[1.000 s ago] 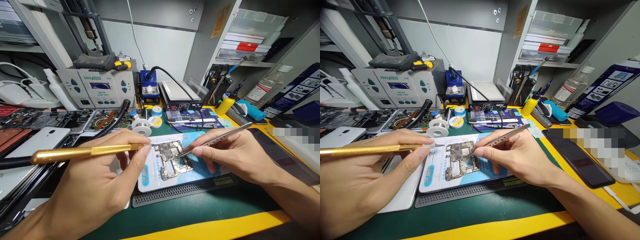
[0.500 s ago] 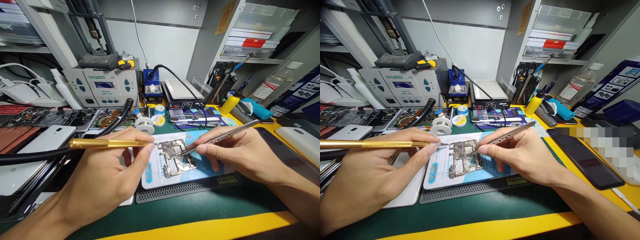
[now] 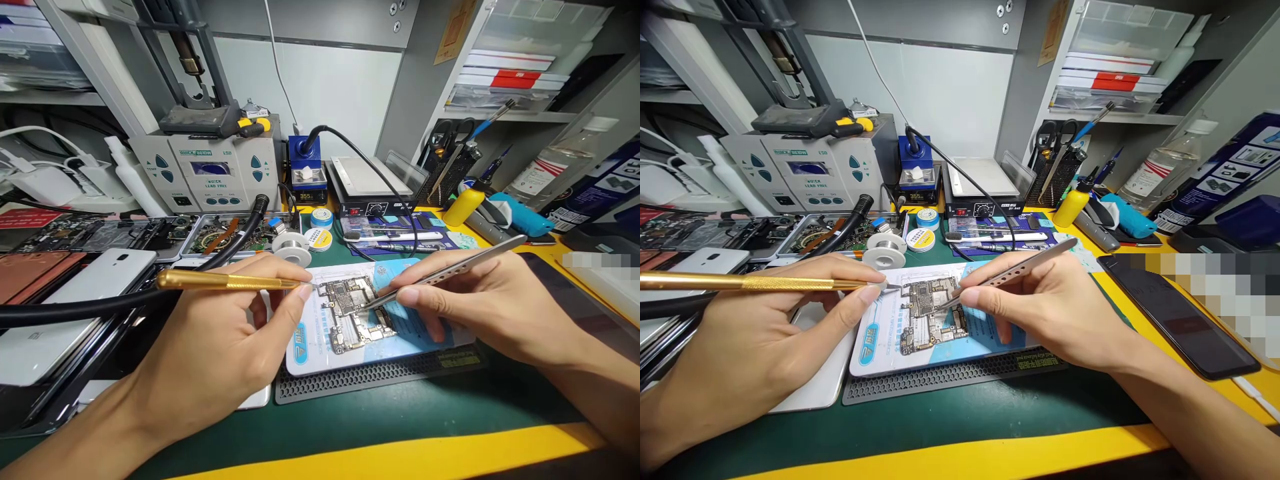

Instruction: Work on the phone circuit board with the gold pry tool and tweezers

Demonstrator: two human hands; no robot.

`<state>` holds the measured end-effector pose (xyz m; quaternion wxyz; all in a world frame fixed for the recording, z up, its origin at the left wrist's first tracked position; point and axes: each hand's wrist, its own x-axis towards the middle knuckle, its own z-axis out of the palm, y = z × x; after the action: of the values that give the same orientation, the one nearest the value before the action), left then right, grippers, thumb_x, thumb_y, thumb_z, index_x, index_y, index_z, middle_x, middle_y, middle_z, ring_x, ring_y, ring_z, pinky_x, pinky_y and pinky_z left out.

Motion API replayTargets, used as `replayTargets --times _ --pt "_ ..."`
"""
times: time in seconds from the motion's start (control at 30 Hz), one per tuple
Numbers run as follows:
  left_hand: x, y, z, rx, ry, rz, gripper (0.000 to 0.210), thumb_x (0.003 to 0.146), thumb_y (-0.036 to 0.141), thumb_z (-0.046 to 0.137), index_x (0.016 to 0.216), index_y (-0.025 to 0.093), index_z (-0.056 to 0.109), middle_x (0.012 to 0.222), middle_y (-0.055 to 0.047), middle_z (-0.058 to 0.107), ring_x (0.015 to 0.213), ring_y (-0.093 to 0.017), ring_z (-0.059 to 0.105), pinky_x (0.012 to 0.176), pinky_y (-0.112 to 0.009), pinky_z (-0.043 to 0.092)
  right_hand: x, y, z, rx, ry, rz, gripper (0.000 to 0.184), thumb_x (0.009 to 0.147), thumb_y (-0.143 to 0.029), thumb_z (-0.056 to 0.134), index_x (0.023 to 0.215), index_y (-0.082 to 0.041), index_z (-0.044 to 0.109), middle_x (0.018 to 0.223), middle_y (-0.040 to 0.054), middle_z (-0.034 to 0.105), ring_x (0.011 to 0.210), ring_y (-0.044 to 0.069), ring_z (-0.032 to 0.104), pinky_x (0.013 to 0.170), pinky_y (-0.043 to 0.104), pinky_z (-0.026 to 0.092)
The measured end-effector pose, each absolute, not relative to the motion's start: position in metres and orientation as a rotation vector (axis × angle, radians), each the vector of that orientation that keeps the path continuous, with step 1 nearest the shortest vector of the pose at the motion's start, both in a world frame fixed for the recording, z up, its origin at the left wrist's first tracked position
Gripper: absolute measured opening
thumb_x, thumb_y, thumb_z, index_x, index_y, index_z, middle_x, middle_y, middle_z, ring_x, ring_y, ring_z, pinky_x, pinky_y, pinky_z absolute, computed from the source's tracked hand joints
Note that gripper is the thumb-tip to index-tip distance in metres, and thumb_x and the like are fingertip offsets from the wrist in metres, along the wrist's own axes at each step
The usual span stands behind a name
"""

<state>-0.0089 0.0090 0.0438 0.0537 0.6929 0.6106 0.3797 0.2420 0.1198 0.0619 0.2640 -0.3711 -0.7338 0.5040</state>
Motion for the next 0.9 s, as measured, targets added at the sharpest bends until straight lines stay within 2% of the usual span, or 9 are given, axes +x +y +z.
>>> replayTargets --times 0.3,0.43,0.57,0.7,0.9 --pt "-0.0106 0.0078 0.0426 2.095 1.839 1.165 0.008 0.094 0.034 0.061 0.1 0.034 0.066 0.104 0.01 0.072 0.098 -0.011 0.068 0.067 -0.021 0.05 0.2381 0.1173 0.0671 -0.981 -1.959 1.359 0.014 0.08 -0.033 0.084 0.087 -0.02 0.083 0.044 -0.0027 0.063 0.038 0.009 0.057 0.038 0.018 0.037" --pt "-0.0103 0.0072 0.0425 2.09 1.845 1.167 0.009 0.094 0.034 0.061 0.101 0.034 0.067 0.104 0.01 0.072 0.099 -0.012 0.068 0.068 -0.022 0.05 0.238 0.116 0.0657 -1.032 -2.029 1.269 0.025 0.083 -0.043 0.08 0.091 -0.019 0.083 0.044 -0.0008 0.064 0.036 0.01 0.051 0.033 0.02 0.032" --pt "-0.0094 0.0081 0.0432 2.099 1.838 1.179 0.009 0.094 0.034 0.06 0.099 0.033 0.067 0.102 0.009 0.072 0.097 -0.012 0.068 0.069 -0.022 0.05 0.2399 0.1172 0.0634 -1.056 -2.073 1.222 0.03 0.082 -0.048 0.079 0.092 -0.02 0.083 0.045 -0.0002 0.065 0.036 0.01 0.049 0.034 0.022 0.032" --pt "-0.0091 0.009 0.0442 2.107 1.844 1.186 0.009 0.095 0.034 0.06 0.1 0.033 0.067 0.104 0.009 0.072 0.099 -0.012 0.068 0.071 -0.022 0.051 0.2388 0.1179 0.0634 -1.029 -2.074 1.258 0.028 0.083 -0.046 0.08 0.093 -0.02 0.083 0.045 -0.0005 0.064 0.036 0.009 0.047 0.035 0.021 0.031" --pt "-0.0081 0.0103 0.0422 2.139 1.839 1.177 0.008 0.094 0.032 0.061 0.1 0.033 0.066 0.104 0.01 0.071 0.099 -0.01 0.067 0.083 -0.021 0.05 0.2337 0.1158 0.0654 -0.968 -2.017 1.349 0.018 0.08 -0.036 0.084 0.088 -0.019 0.084 0.046 -0.0022 0.063 0.04 0.009 0.055 0.038 0.019 0.037"
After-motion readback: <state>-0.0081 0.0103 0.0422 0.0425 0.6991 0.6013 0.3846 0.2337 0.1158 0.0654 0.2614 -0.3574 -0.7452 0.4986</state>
